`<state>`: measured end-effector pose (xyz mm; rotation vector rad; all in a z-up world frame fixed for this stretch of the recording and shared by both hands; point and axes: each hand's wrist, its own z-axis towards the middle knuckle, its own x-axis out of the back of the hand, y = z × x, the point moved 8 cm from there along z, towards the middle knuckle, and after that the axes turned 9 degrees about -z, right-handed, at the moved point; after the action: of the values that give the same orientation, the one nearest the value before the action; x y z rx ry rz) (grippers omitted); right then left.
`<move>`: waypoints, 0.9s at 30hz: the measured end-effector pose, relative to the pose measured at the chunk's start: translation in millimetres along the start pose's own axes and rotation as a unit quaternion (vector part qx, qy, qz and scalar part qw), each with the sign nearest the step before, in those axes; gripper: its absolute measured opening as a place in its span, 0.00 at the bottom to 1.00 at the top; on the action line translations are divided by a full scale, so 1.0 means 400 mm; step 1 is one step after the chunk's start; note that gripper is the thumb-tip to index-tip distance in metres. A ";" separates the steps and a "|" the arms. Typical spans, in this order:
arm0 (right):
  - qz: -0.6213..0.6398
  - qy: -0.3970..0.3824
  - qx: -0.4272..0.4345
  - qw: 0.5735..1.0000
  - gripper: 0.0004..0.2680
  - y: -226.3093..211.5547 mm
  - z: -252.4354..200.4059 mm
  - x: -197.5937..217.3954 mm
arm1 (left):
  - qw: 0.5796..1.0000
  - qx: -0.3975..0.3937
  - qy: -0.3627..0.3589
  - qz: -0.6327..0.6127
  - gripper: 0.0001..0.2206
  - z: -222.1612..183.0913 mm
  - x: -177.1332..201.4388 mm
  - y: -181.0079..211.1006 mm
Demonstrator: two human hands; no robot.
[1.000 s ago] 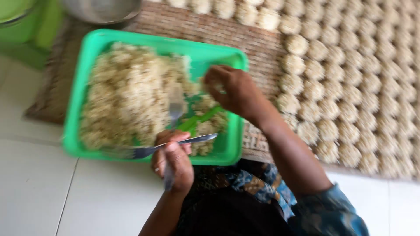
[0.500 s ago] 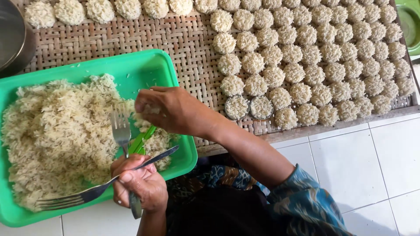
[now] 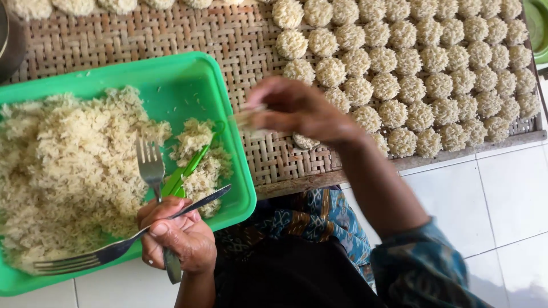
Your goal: Molding cooked rice into small cakes using a circular mold and forks
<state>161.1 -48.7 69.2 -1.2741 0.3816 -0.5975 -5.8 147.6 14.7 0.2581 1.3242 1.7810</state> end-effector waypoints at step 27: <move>-0.558 0.052 -0.309 0.768 0.10 -0.004 -0.367 0.197 | 0.989 0.058 -0.113 -0.071 0.15 -0.036 -0.083 -0.011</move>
<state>138.2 -210.5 36.9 -2.0921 -0.1859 -1.6555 7.3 113.8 15.7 0.4073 1.2511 1.5113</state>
